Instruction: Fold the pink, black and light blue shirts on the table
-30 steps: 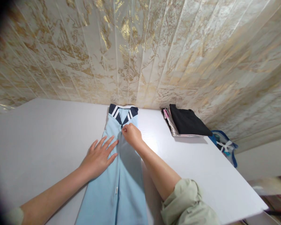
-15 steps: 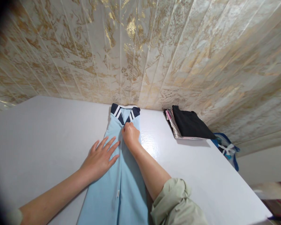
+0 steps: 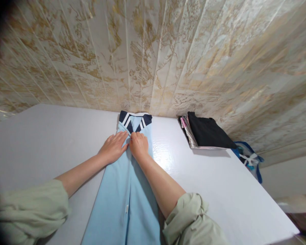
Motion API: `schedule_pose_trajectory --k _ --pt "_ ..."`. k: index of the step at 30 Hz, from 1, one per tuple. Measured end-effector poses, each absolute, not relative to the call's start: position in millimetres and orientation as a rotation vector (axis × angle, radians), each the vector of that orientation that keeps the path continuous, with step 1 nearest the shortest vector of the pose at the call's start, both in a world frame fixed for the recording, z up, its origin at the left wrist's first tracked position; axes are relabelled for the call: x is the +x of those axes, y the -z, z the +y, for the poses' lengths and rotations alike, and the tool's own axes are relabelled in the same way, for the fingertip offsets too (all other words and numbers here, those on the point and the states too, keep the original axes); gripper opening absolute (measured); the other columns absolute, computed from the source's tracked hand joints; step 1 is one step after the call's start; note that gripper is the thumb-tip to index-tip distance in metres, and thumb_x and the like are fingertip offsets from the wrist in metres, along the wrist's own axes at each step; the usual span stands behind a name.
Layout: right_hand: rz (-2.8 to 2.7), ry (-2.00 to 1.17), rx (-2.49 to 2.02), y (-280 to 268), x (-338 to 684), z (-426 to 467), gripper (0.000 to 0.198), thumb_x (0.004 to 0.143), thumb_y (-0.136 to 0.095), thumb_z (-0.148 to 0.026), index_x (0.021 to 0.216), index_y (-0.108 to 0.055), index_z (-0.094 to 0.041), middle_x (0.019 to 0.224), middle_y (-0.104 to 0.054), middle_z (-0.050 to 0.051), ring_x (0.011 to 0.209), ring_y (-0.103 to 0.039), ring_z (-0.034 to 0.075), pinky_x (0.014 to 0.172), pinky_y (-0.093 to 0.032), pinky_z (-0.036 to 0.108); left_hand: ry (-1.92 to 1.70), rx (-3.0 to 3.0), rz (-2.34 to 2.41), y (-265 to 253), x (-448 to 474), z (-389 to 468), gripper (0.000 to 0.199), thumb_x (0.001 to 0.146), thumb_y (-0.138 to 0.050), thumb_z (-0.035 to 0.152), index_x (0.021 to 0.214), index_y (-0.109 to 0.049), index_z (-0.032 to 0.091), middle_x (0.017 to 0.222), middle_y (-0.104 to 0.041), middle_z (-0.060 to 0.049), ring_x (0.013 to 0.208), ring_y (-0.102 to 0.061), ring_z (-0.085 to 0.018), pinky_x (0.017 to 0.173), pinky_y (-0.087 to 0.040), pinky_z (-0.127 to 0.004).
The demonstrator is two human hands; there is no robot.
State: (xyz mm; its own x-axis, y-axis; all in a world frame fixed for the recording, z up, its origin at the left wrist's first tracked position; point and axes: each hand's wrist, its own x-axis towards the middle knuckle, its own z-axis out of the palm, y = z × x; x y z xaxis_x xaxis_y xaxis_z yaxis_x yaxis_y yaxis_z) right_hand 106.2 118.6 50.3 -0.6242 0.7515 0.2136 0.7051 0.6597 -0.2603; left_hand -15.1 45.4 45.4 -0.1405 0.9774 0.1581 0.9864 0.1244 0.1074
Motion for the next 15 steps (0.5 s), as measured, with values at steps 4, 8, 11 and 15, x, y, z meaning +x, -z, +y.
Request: schedule_pose_trajectory --k 4,8,11,15 --pt "-2.548 -0.326 -1.093 -43 106 125 0.02 0.089 -0.049 -0.016 0.105 -0.06 -0.022 0.104 -0.061 0.006 0.101 -0.052 0.021 0.085 -0.037 0.031 0.277 -2.01 -2.336 -32 -15 46 0.055 0.095 -0.033 0.035 0.147 -0.035 0.017 0.157 -0.031 -0.008 0.145 -0.026 -0.026 0.115 -0.022 -0.052" --pt "-2.396 -0.532 -1.037 -37 108 134 0.022 0.089 -0.043 -0.013 0.102 -0.059 -0.02 0.099 -0.063 0.004 0.093 -0.055 0.017 0.085 -0.04 0.028 0.273 -2.007 -2.335 -33 -13 44 0.055 0.096 -0.033 0.038 0.147 -0.036 0.018 0.157 -0.031 -0.009 0.145 -0.025 -0.026 0.114 -0.022 -0.053" --pt "-2.25 -0.643 -1.005 -32 110 138 0.019 0.089 -0.042 -0.015 0.101 -0.056 -0.019 0.097 -0.062 0.003 0.089 -0.057 0.015 0.081 -0.042 0.025 0.279 -2.004 -2.326 -34 -13 42 0.055 0.096 -0.033 0.041 0.147 -0.036 0.02 0.157 -0.03 -0.009 0.145 -0.025 -0.027 0.114 -0.023 -0.053" --pt "-2.196 -0.675 -0.983 -28 111 139 0.017 0.088 -0.045 -0.017 0.099 -0.057 -0.019 0.097 -0.06 0.003 0.087 -0.057 0.014 0.081 -0.044 0.025 0.303 -1.996 -2.304 -32 -14 40 0.054 0.096 -0.034 0.042 0.146 -0.038 0.022 0.157 -0.032 -0.009 0.145 -0.025 -0.027 0.114 -0.023 -0.053"
